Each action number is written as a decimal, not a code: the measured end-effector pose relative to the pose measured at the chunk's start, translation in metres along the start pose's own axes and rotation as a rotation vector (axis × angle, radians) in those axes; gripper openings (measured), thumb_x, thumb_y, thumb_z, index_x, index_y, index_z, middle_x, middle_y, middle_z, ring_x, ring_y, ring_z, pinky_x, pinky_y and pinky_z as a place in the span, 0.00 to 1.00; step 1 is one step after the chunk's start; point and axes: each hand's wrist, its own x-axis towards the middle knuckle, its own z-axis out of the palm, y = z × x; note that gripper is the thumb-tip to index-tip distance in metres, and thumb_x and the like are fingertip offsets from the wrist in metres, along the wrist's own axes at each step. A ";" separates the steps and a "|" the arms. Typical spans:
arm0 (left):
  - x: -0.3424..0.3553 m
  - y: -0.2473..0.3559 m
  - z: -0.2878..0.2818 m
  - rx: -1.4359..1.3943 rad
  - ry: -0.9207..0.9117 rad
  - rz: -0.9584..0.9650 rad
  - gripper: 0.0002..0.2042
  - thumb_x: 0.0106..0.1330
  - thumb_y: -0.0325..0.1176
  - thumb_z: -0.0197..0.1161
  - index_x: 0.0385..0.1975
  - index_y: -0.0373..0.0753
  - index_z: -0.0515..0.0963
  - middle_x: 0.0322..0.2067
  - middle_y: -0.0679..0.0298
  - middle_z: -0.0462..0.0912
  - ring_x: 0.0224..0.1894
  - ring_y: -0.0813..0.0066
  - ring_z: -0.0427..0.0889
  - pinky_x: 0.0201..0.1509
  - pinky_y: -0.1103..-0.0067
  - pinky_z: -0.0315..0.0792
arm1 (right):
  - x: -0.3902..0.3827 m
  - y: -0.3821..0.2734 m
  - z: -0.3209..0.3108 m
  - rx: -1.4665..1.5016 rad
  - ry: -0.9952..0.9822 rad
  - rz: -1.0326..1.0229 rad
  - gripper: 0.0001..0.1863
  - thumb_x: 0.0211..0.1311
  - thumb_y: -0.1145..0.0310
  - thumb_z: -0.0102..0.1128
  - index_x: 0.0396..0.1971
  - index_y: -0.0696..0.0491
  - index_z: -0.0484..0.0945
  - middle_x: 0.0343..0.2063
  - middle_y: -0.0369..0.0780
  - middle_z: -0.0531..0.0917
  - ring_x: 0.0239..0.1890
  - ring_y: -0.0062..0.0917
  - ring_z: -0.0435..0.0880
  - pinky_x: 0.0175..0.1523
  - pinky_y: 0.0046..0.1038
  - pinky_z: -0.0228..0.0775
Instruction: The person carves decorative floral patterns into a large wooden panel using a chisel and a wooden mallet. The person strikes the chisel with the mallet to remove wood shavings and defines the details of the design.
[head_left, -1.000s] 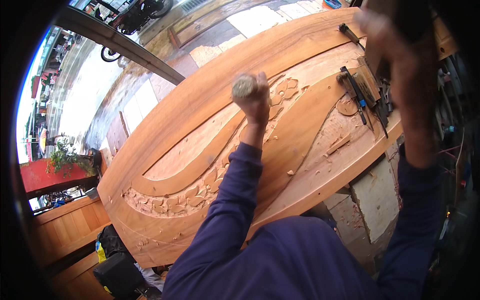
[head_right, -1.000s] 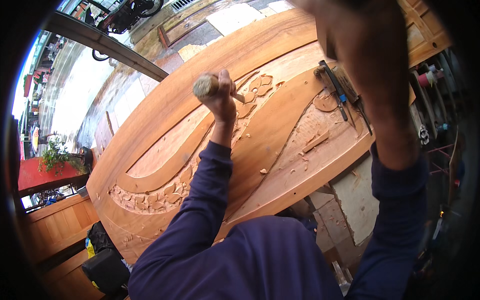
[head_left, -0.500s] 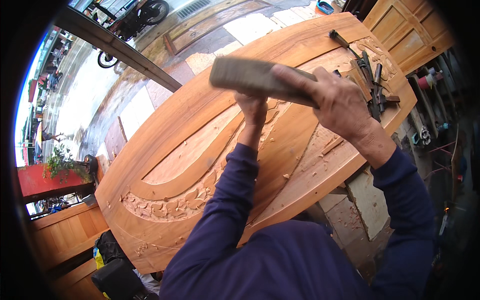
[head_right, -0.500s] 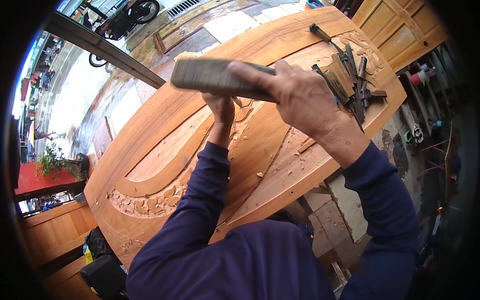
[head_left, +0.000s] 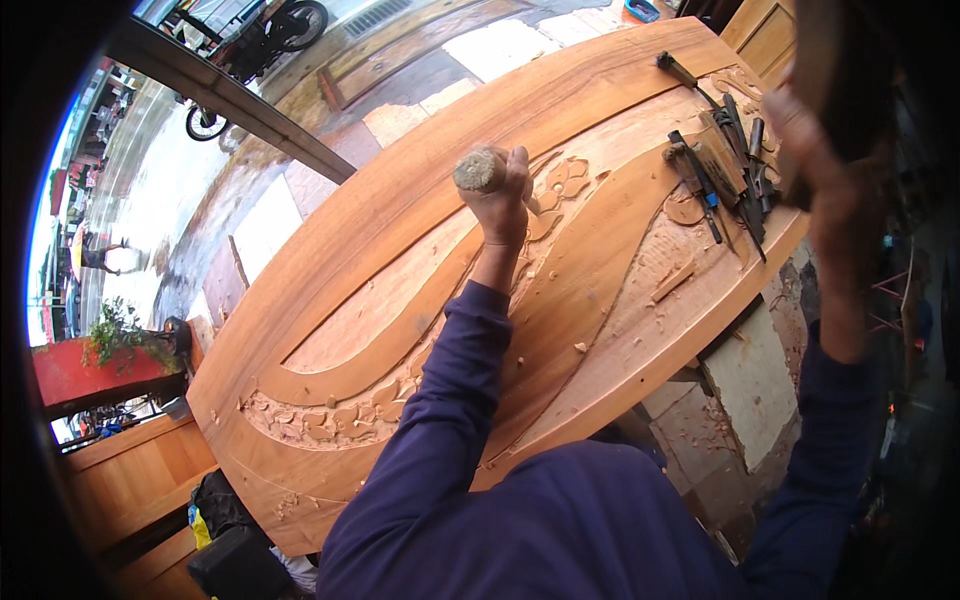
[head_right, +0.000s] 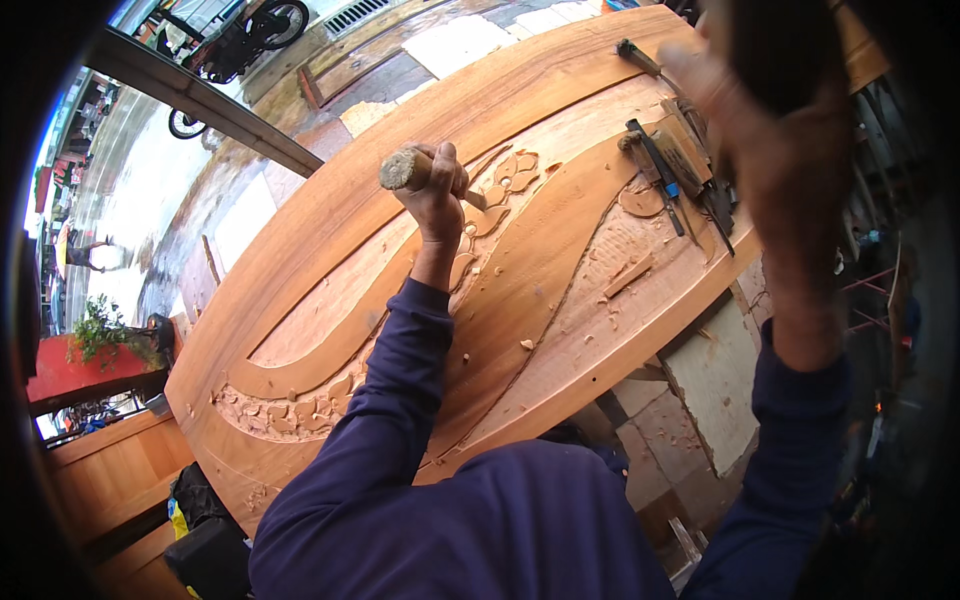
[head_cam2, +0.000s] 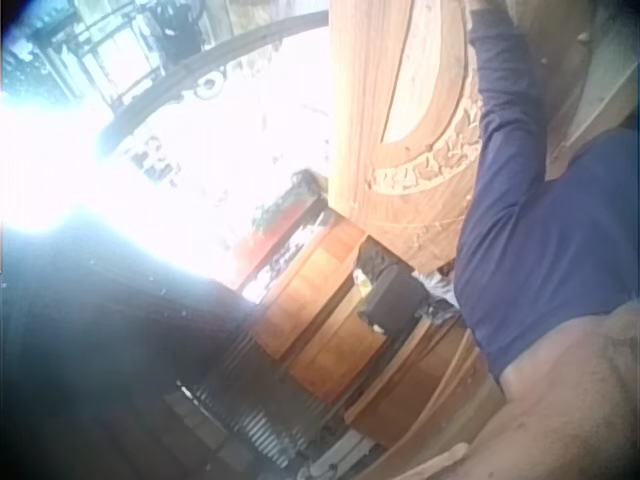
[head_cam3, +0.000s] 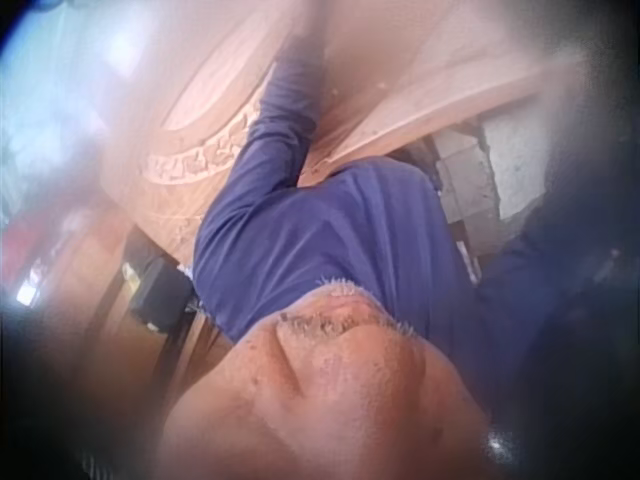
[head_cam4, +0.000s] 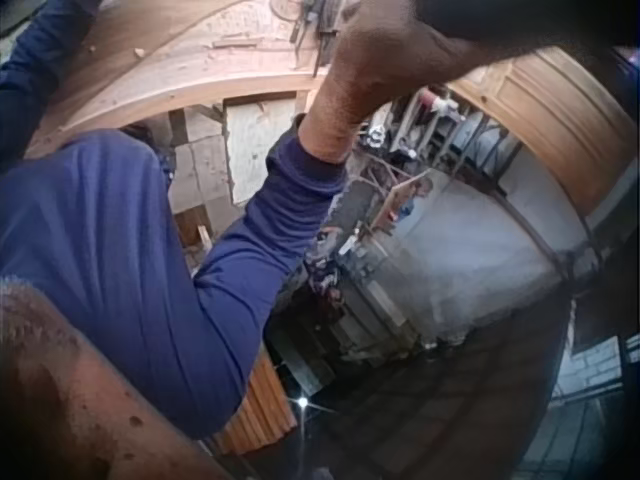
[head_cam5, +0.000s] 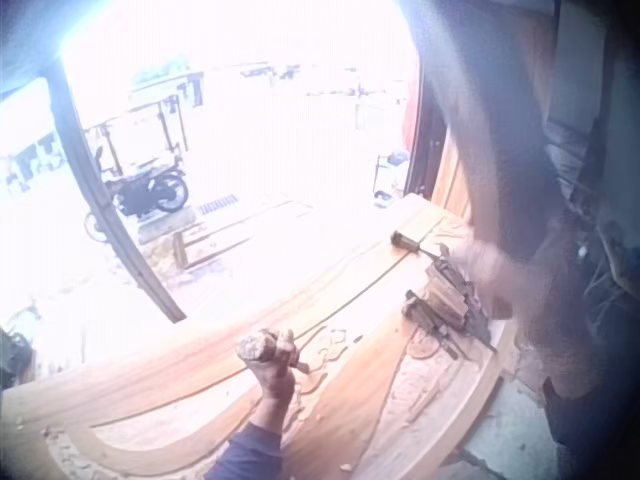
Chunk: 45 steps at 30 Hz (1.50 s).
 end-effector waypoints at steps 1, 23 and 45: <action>0.002 0.006 -0.006 0.024 -0.007 0.000 0.09 0.67 0.23 0.66 0.31 0.39 0.70 0.17 0.71 0.67 0.13 0.85 0.63 0.17 0.81 0.57 | 0.020 0.004 -0.013 -0.217 0.032 -0.261 0.21 0.63 0.63 0.74 0.53 0.54 0.82 0.40 0.37 0.86 0.38 0.19 0.84 0.43 0.25 0.79; -0.007 -0.020 -0.040 0.871 -0.143 0.055 0.12 0.69 0.37 0.70 0.29 0.37 0.78 0.26 0.58 0.78 0.29 0.68 0.76 0.37 0.69 0.74 | -0.004 -0.017 0.115 -0.104 -0.332 -0.488 0.32 0.64 0.82 0.54 0.68 0.44 0.78 0.28 0.44 0.77 0.27 0.40 0.77 0.34 0.41 0.72; -0.028 0.033 0.020 0.059 0.215 0.137 0.18 0.72 0.39 0.60 0.57 0.43 0.69 0.28 0.61 0.74 0.24 0.73 0.76 0.24 0.77 0.76 | -0.274 0.091 0.082 0.785 -0.297 1.020 0.21 0.62 0.75 0.72 0.52 0.61 0.75 0.39 0.36 0.82 0.40 0.21 0.81 0.49 0.26 0.75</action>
